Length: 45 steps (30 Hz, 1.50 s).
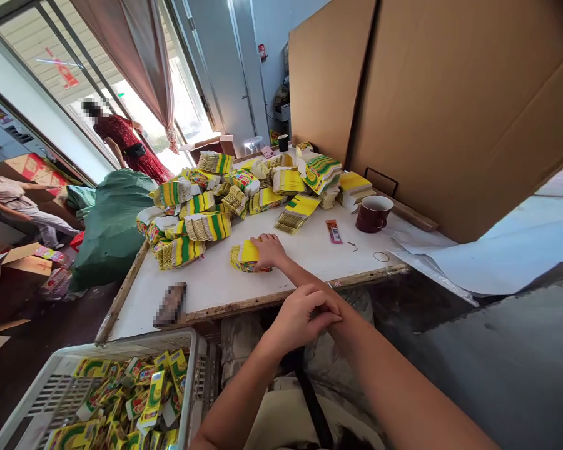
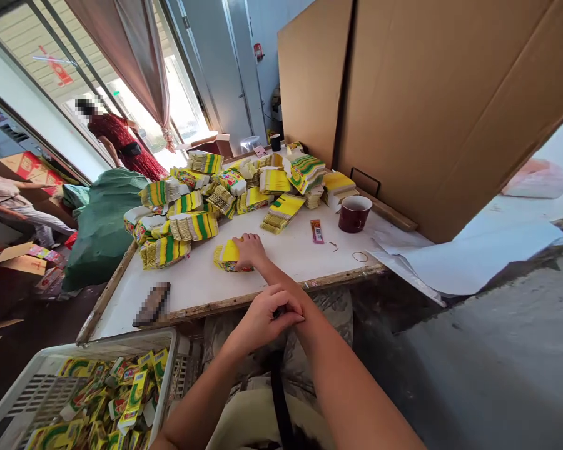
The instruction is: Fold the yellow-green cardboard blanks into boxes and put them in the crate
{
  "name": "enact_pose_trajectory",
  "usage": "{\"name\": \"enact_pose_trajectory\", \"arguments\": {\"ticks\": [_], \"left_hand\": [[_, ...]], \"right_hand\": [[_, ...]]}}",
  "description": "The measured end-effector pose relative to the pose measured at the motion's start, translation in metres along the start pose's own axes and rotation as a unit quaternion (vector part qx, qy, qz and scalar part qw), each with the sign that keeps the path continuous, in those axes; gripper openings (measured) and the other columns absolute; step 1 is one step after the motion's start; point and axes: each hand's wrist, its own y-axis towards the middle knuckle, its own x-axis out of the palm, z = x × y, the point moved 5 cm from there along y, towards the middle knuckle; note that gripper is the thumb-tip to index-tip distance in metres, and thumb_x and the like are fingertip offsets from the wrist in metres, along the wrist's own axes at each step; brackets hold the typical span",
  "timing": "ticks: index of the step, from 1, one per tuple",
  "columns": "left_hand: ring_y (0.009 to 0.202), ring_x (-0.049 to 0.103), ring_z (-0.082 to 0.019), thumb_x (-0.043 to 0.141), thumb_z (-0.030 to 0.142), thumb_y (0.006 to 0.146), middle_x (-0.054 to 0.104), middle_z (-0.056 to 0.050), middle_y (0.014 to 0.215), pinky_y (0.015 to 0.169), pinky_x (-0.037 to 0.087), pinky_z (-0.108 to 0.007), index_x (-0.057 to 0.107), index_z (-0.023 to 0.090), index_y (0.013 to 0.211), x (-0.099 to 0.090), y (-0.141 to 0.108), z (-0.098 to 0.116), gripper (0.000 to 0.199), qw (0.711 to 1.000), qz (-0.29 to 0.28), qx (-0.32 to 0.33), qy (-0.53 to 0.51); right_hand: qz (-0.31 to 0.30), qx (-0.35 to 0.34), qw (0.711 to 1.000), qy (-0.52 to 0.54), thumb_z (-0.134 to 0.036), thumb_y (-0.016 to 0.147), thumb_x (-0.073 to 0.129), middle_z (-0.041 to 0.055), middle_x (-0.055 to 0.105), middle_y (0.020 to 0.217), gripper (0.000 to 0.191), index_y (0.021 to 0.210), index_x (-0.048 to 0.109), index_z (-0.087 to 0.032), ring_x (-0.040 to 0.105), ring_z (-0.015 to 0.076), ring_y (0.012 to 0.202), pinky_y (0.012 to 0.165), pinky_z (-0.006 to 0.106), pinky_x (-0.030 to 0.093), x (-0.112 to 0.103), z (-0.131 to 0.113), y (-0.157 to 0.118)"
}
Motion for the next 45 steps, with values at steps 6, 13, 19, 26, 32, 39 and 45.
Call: {"name": "enact_pose_trajectory", "arguments": {"ticks": [6,13,19,26,32,39,45], "left_hand": [[0.079,0.056,-0.015,0.066,0.022,0.086,0.06,-0.003,0.085,0.072,0.046,-0.026,0.064,0.019,0.082,-0.0012,0.0037,0.0017,0.005,0.999,-0.037,0.011,0.018],[0.081,0.056,-0.015,0.066,0.018,0.086,0.06,-0.002,0.085,0.073,0.045,-0.026,0.061,0.019,0.083,-0.0014,0.0051,0.002,0.006,0.997,-0.073,0.025,0.022],[0.084,0.056,-0.016,0.063,0.018,0.087,0.06,-0.003,0.087,0.073,0.045,-0.026,0.06,0.02,0.085,-0.0027,0.0054,0.0032,0.004,0.995,-0.082,0.044,0.047],[0.082,0.055,-0.016,0.063,0.021,0.088,0.059,-0.002,0.086,0.071,0.045,-0.026,0.06,0.019,0.087,-0.0011,0.0028,0.0034,0.004,0.996,-0.056,0.044,0.06],[0.084,0.057,-0.016,0.062,0.017,0.088,0.06,-0.003,0.086,0.072,0.045,-0.025,0.06,0.019,0.084,0.0009,0.0011,0.0047,0.005,0.996,-0.046,0.053,0.053],[0.084,0.057,-0.016,0.063,0.018,0.088,0.06,-0.003,0.087,0.074,0.046,-0.026,0.061,0.019,0.089,0.0015,0.0004,0.0025,0.002,0.997,-0.026,0.057,0.051],[0.084,0.058,-0.016,0.062,0.02,0.089,0.061,-0.004,0.087,0.074,0.047,-0.026,0.062,0.019,0.085,0.0024,0.0003,-0.0002,0.005,0.997,-0.037,0.049,0.048]], "right_hand": [[-0.004,0.0,1.0,0.003,-0.063,0.05,0.08,0.0166,0.053,0.128,0.109,0.143,0.041,-0.021,0.047,0.0343,0.117,0.104,0.042,0.028,0.0046,0.0007,0.0011],[0.0,0.005,1.0,0.006,-0.062,0.049,0.081,0.0154,0.053,0.127,0.109,0.143,0.042,-0.023,0.048,0.0336,0.117,0.105,0.042,0.028,0.007,0.0018,0.0017],[0.005,0.0,1.0,0.006,-0.061,0.049,0.081,0.0156,0.054,0.126,0.107,0.141,0.043,-0.023,0.048,0.0341,0.116,0.103,0.042,0.03,0.0062,0.0007,0.0003],[0.003,-0.002,1.0,0.006,-0.063,0.047,0.08,0.0157,0.054,0.125,0.108,0.14,0.044,-0.023,0.049,0.0341,0.116,0.103,0.042,0.031,0.0062,0.0003,0.0017],[0.007,-0.001,1.0,0.007,-0.062,0.047,0.081,0.0156,0.054,0.126,0.108,0.141,0.044,-0.023,0.049,0.0339,0.116,0.103,0.042,0.031,0.0062,0.0003,0.0015],[0.008,-0.001,1.0,0.007,-0.062,0.047,0.081,0.0147,0.055,0.125,0.107,0.139,0.046,-0.023,0.049,0.0334,0.116,0.103,0.042,0.03,0.0057,-0.0001,0.0011],[0.008,0.0,1.0,0.009,-0.062,0.047,0.081,0.0154,0.055,0.125,0.107,0.139,0.045,-0.023,0.049,0.0337,0.116,0.103,0.042,0.03,0.006,0.0004,0.0011]]}}
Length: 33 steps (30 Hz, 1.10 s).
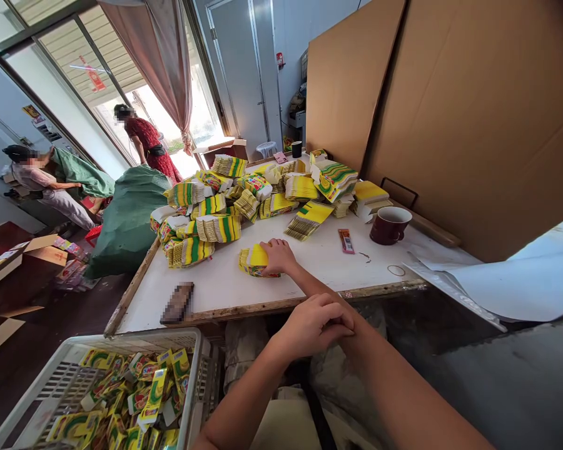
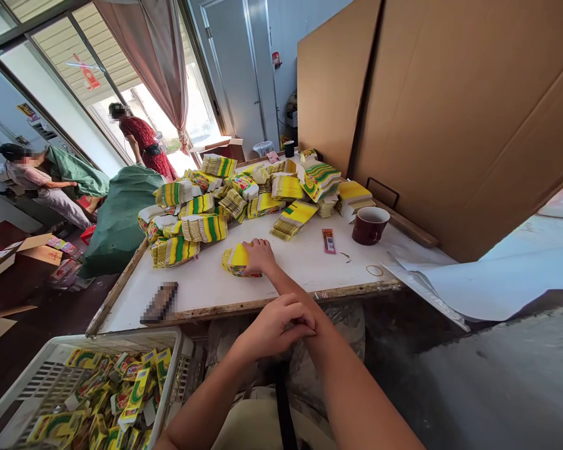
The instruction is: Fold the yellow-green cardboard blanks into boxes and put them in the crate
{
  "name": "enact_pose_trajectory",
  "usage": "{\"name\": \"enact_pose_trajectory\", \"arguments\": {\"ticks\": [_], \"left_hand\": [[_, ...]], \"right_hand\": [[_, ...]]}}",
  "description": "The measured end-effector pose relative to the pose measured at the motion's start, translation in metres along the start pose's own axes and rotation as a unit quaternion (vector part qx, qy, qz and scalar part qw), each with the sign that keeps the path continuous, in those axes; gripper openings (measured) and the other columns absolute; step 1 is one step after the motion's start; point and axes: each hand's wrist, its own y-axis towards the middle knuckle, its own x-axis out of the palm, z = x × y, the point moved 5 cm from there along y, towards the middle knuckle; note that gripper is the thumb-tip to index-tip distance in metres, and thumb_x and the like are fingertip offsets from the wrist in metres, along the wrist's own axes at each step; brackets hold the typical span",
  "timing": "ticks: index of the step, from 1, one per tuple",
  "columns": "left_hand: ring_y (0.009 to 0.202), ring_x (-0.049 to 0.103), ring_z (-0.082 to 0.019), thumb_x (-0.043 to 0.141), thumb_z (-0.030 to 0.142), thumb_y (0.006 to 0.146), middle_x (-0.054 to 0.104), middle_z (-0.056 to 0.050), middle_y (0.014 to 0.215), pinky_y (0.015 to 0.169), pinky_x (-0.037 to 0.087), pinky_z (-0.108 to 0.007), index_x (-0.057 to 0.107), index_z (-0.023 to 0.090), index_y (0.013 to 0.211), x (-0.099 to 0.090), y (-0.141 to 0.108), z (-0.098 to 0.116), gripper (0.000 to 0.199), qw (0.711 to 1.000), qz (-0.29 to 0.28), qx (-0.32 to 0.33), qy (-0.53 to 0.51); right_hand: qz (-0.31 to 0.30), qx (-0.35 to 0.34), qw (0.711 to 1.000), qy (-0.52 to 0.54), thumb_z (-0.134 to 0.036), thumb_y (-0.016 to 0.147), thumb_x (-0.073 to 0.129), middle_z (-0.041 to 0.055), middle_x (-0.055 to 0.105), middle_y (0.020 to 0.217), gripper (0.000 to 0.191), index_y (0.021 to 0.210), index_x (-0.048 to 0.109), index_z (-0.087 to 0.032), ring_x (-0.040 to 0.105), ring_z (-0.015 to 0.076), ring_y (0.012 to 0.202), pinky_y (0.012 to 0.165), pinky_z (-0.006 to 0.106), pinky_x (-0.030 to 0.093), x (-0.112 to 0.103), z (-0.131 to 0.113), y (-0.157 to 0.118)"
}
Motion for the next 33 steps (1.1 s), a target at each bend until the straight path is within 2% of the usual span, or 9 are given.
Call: {"name": "enact_pose_trajectory", "arguments": {"ticks": [11,25,27,31,33], "left_hand": [[0.089,0.057,-0.016,0.057,0.017,0.09,0.061,-0.004,0.092,0.078,0.045,-0.025,0.06,0.018,0.085,0.0007,-0.0005,0.0001,0.006,0.999,-0.031,0.005,0.018],[0.087,0.054,-0.016,0.053,0.011,0.088,0.057,-0.004,0.093,0.077,0.045,-0.027,0.055,0.019,0.084,0.0024,0.0005,0.0044,0.009,0.995,-0.063,0.021,0.072],[0.087,0.054,-0.017,0.054,0.013,0.089,0.058,-0.004,0.091,0.077,0.045,-0.027,0.055,0.019,0.085,0.0042,-0.0003,0.0037,0.008,0.997,-0.045,0.017,0.063],[0.083,0.053,-0.017,0.058,0.02,0.091,0.057,-0.003,0.086,0.075,0.045,-0.028,0.057,0.019,0.09,0.0057,-0.0035,0.0004,0.002,0.999,0.029,-0.008,0.027],[0.082,0.053,-0.016,0.058,0.021,0.091,0.057,-0.003,0.085,0.074,0.045,-0.027,0.057,0.019,0.087,0.0068,-0.0051,-0.0011,0.004,0.999,0.043,-0.012,0.016]], "right_hand": [[0.002,-0.003,1.0,0.001,-0.064,0.048,0.081,0.0159,0.054,0.125,0.109,0.142,0.044,-0.022,0.048,0.034,0.117,0.104,0.042,0.03,0.0013,0.0008,0.0003],[-0.005,0.002,1.0,0.002,-0.063,0.048,0.081,0.0164,0.053,0.127,0.109,0.141,0.043,-0.022,0.048,0.0342,0.116,0.103,0.042,0.029,0.001,0.0007,0.0004],[-0.004,0.003,1.0,0.003,-0.064,0.047,0.081,0.0161,0.053,0.127,0.109,0.141,0.044,-0.023,0.048,0.0342,0.116,0.104,0.042,0.029,0.0006,0.0006,0.0005],[-0.003,0.002,1.0,0.003,-0.062,0.047,0.081,0.0158,0.054,0.126,0.107,0.14,0.045,-0.023,0.049,0.0339,0.115,0.103,0.042,0.03,0.0,0.0003,0.0],[-0.003,0.001,1.0,0.002,-0.061,0.048,0.081,0.0158,0.054,0.126,0.107,0.141,0.045,-0.022,0.048,0.0339,0.115,0.104,0.042,0.029,-0.0001,0.0001,-0.0002]]}}
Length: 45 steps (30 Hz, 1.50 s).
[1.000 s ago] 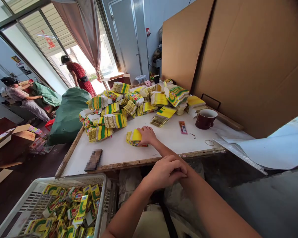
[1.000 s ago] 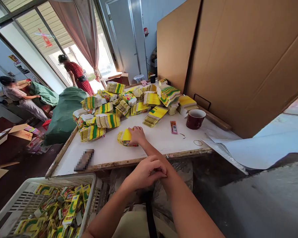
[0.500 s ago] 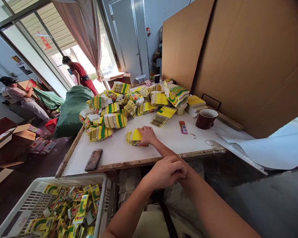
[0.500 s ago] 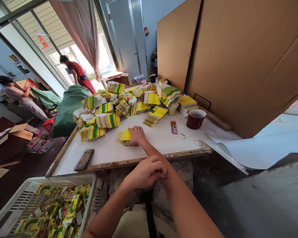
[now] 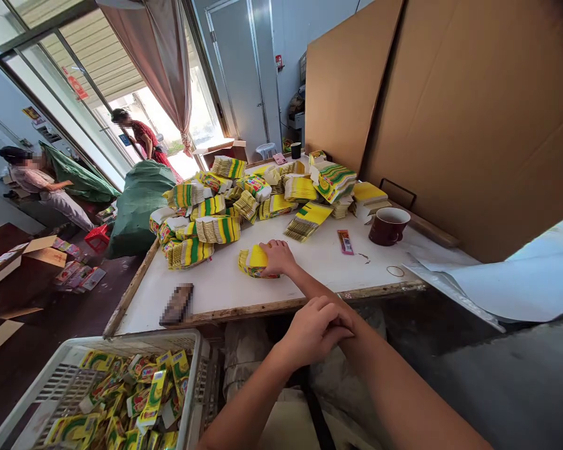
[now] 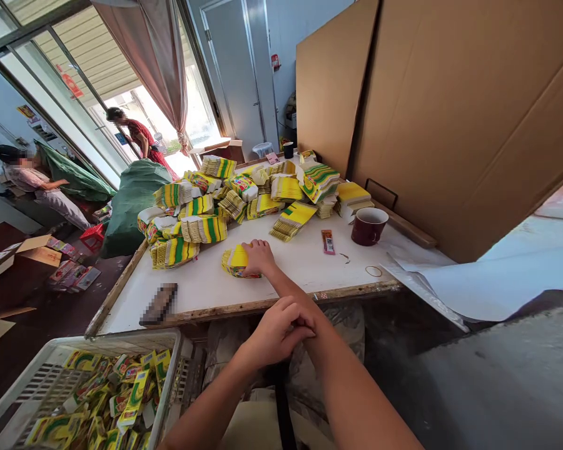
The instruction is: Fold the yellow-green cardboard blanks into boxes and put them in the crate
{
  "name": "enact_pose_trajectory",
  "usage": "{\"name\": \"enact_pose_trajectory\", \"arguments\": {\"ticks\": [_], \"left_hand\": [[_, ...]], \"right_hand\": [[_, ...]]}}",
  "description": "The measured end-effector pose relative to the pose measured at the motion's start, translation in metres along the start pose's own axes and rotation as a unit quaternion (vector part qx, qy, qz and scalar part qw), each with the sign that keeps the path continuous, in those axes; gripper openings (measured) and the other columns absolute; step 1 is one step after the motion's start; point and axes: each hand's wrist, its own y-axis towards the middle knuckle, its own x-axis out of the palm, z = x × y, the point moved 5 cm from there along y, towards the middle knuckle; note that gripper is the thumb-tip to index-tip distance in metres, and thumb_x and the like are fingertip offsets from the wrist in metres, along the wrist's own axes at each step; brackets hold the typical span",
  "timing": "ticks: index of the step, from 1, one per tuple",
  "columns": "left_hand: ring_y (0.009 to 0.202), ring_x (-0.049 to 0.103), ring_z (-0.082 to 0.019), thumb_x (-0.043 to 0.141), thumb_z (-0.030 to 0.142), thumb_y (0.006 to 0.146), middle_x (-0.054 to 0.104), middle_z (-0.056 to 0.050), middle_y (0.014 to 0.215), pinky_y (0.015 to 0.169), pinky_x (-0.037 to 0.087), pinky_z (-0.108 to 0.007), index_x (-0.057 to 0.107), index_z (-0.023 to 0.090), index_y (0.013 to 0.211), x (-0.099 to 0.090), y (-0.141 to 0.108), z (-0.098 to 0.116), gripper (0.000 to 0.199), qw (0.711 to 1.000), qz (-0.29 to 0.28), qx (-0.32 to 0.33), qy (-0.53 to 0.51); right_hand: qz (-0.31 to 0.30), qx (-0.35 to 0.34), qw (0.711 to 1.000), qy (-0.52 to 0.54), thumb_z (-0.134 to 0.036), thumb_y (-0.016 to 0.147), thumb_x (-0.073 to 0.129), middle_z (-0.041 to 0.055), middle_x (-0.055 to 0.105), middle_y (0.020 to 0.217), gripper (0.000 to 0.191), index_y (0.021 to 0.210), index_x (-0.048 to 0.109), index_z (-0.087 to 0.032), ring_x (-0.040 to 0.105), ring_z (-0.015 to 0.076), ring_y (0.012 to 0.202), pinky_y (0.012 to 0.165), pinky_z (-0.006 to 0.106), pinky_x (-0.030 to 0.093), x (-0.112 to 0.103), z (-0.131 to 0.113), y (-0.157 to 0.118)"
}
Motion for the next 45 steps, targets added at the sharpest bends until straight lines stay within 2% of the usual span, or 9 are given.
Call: {"name": "enact_pose_trajectory", "arguments": {"ticks": [4,9,14,17,19,23,30,37,45], "left_hand": [[0.081,0.053,-0.016,0.059,0.02,0.09,0.056,-0.003,0.084,0.073,0.045,-0.027,0.058,0.019,0.081,0.001,-0.001,-0.003,0.009,1.0,-0.005,0.0,-0.016],[0.081,0.052,-0.016,0.06,0.02,0.09,0.056,-0.003,0.085,0.073,0.045,-0.027,0.06,0.019,0.09,0.001,-0.001,-0.005,0.001,1.0,0.016,0.004,-0.024],[0.081,0.054,-0.015,0.061,0.016,0.088,0.057,-0.002,0.083,0.072,0.045,-0.026,0.061,0.019,0.081,0.001,-0.002,-0.004,0.008,0.998,0.033,0.011,-0.043],[0.085,0.056,-0.016,0.06,0.016,0.088,0.059,-0.004,0.09,0.075,0.048,-0.028,0.064,0.019,0.09,0.002,-0.004,-0.002,0.006,0.997,0.075,-0.006,-0.032],[0.09,0.056,-0.018,0.059,0.016,0.09,0.061,-0.006,0.098,0.08,0.049,-0.031,0.066,0.02,0.101,0.003,-0.008,0.001,0.014,0.993,0.12,-0.013,0.011],[0.091,0.056,-0.019,0.055,0.016,0.092,0.065,-0.005,0.099,0.081,0.048,-0.033,0.068,0.023,0.104,0.007,-0.013,0.011,0.019,0.983,0.162,0.027,0.081],[0.086,0.058,-0.017,0.056,0.013,0.091,0.066,-0.002,0.092,0.076,0.048,-0.03,0.062,0.022,0.087,0.004,-0.011,0.007,0.012,0.983,0.169,0.047,0.055],[0.089,0.06,-0.019,0.059,0.019,0.09,0.066,-0.003,0.092,0.078,0.051,-0.034,0.068,0.024,0.094,0.004,-0.012,-0.002,0.011,0.986,0.163,-0.01,0.011],[0.087,0.061,-0.02,0.064,0.021,0.086,0.065,-0.003,0.087,0.078,0.05,-0.034,0.066,0.021,0.079,0.004,-0.009,-0.014,0.007,0.985,0.149,-0.046,-0.075]], "right_hand": [[-0.003,-0.003,1.0,0.001,-0.061,0.05,0.079,0.0155,0.054,0.126,0.107,0.142,0.043,-0.022,0.047,0.0339,0.117,0.105,0.042,0.028,0.0,0.0,0.0],[-0.006,0.001,1.0,-0.001,-0.061,0.049,0.08,0.016,0.053,0.128,0.108,0.142,0.043,-0.022,0.047,0.0337,0.117,0.104,0.041,0.028,-0.002,0.0,-0.001],[-0.006,-0.001,1.0,-0.001,-0.062,0.048,0.08,0.0158,0.053,0.127,0.107,0.141,0.043,-0.023,0.048,0.0338,0.117,0.103,0.042,0.029,-0.003,0.0,0.0],[-0.002,-0.004,1.0,0.0,-0.061,0.048,0.081,0.0164,0.054,0.126,0.106,0.14,0.045,-0.023,0.048,0.0344,0.116,0.102,0.043,0.031,-0.005,-0.001,0.0],[0.002,-0.003,1.0,-0.004,-0.062,0.049,0.081,0.0171,0.055,0.125,0.104,0.138,0.046,-0.022,0.05,0.0347,0.115,0.101,0.044,0.032,-0.007,-0.001,0.0],[0.008,-0.001,1.0,-0.021,-0.064,0.05,0.08,0.0162,0.057,0.123,0.103,0.138,0.046,-0.022,0.051,0.0339,0.114,0.099,0.045,0.034,-0.013,-0.003,-0.001],[0.015,-0.006,0.999,-0.033,-0.063,0.052,0.08,0.013,0.057,0.119,0.1,0.137,0.046,-0.023,0.052,0.0302,0.11,0.097,0.042,0.036,-0.016,0.001,0.005],[0.022,-0.01,0.999,-0.025,-0.064,0.051,0.08,0.0148,0.056,0.118,0.102,0.137,0.047,-0.022,0.052,0.0325,0.109,0.097,0.044,0.037,-0.013,0.001,0.007],[0.025,-0.007,0.999,-0.02,-0.064,0.05,0.081,0.0144,0.056,0.118,0.103,0.137,0.046,-0.021,0.052,0.0321,0.11,0.097,0.044,0.037,-0.017,0.0,0.004]]}}
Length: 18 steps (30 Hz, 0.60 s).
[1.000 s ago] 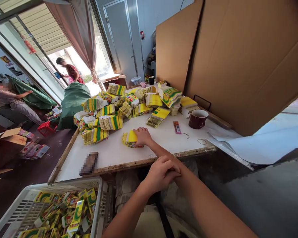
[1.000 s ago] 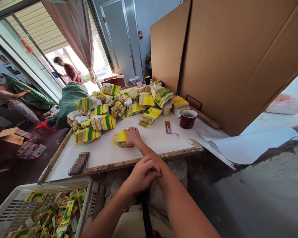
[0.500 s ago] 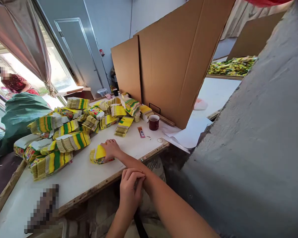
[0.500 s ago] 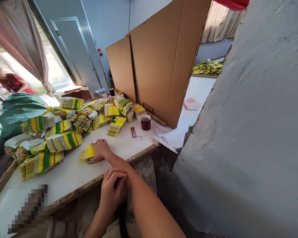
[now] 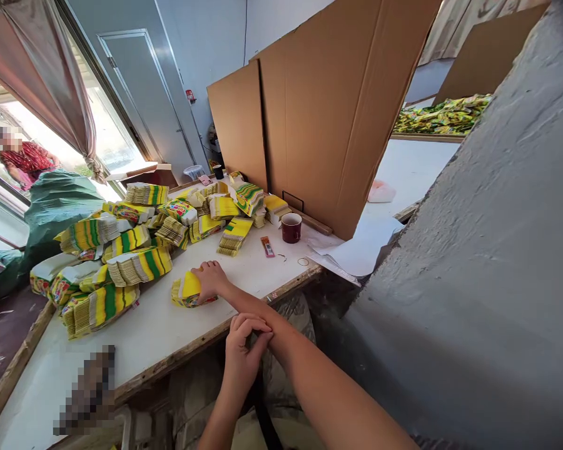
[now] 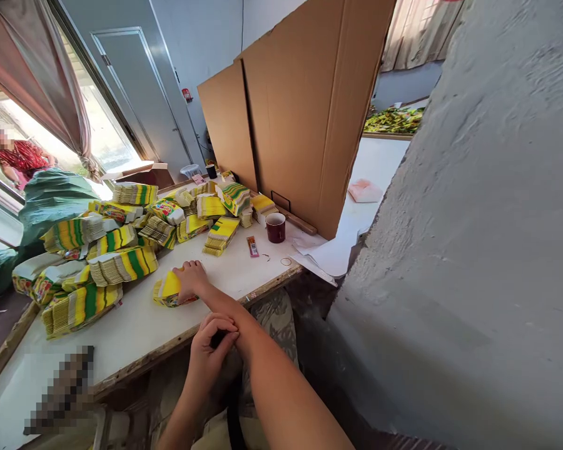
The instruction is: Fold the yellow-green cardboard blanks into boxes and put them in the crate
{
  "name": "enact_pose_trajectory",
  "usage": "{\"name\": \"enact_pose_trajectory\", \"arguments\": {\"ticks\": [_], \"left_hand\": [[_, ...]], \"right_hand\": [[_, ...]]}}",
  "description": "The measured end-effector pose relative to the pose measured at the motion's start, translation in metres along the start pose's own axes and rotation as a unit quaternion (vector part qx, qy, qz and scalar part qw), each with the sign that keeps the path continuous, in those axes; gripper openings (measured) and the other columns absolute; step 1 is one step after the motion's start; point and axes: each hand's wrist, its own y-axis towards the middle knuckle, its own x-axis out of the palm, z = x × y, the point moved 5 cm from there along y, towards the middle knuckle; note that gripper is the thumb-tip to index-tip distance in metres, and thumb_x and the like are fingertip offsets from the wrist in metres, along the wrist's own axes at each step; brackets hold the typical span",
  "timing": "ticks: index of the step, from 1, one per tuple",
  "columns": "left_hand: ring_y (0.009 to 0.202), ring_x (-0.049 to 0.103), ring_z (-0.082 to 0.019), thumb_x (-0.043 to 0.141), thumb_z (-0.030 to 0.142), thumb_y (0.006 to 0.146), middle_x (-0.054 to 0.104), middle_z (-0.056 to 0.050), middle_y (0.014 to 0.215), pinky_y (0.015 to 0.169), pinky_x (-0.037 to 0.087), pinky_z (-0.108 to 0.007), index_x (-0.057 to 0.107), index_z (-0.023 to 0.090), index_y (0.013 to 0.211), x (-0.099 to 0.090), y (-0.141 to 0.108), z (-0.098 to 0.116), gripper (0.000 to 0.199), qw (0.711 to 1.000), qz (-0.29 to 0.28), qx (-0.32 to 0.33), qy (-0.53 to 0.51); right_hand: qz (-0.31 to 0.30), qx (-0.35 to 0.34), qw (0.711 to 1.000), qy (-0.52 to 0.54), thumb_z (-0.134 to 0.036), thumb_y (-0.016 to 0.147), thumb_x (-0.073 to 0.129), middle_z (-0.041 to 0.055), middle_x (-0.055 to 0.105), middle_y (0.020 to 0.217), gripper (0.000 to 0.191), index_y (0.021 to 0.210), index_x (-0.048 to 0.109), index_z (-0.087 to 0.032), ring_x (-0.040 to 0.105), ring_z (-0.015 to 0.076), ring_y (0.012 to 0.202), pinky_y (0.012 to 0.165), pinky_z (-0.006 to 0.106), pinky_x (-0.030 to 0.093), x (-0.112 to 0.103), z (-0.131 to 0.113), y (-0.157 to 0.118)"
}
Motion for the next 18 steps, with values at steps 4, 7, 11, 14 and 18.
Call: {"name": "enact_pose_trajectory", "arguments": {"ticks": [4,7,11,14,18], "left_hand": [[0.086,0.06,-0.019,0.065,0.021,0.084,0.064,-0.003,0.085,0.079,0.049,-0.033,0.066,0.021,0.077,0.0001,0.0028,-0.0012,0.007,0.999,-0.021,-0.014,-0.023],[0.087,0.059,-0.019,0.065,0.02,0.083,0.064,-0.003,0.085,0.08,0.047,-0.033,0.065,0.021,0.075,0.001,0.0027,-0.0003,0.008,0.999,-0.043,-0.02,-0.012],[0.089,0.056,-0.019,0.064,0.02,0.085,0.062,-0.004,0.089,0.081,0.046,-0.033,0.065,0.021,0.082,0.001,-0.0006,0.0005,0.004,0.999,-0.039,-0.019,-0.003],[0.092,0.055,-0.019,0.062,0.021,0.087,0.062,-0.004,0.094,0.081,0.045,-0.033,0.065,0.022,0.092,0.0023,-0.0032,0.0009,0.006,0.999,-0.045,-0.022,0.005],[0.089,0.056,-0.019,0.063,0.022,0.087,0.063,-0.003,0.089,0.082,0.044,-0.033,0.063,0.021,0.083,0.0023,-0.0028,0.0032,0.005,0.998,-0.051,-0.021,0.007]], "right_hand": [[0.001,0.005,1.0,0.0,-0.063,0.05,0.081,0.0147,0.057,0.118,0.102,0.136,0.047,-0.021,0.052,0.0322,0.109,0.098,0.044,0.036,0.0031,0.0016,0.0009],[0.002,0.005,1.0,0.0,-0.062,0.05,0.082,0.0142,0.057,0.118,0.102,0.137,0.047,-0.021,0.052,0.032,0.11,0.098,0.044,0.035,0.0047,0.002,0.0012],[0.003,0.005,1.0,0.005,-0.064,0.049,0.081,0.0145,0.056,0.12,0.103,0.137,0.047,-0.022,0.051,0.0328,0.11,0.098,0.044,0.035,0.0048,0.002,-0.0001],[0.003,0.004,1.0,0.01,-0.064,0.048,0.081,0.0144,0.056,0.12,0.103,0.136,0.047,-0.022,0.05,0.0332,0.111,0.098,0.044,0.034,0.0053,0.0019,-0.0013],[0.004,0.006,1.0,0.013,-0.062,0.048,0.082,0.0148,0.057,0.12,0.103,0.136,0.048,-0.022,0.051,0.0337,0.11,0.098,0.045,0.034,0.0071,0.0021,-0.0021]]}}
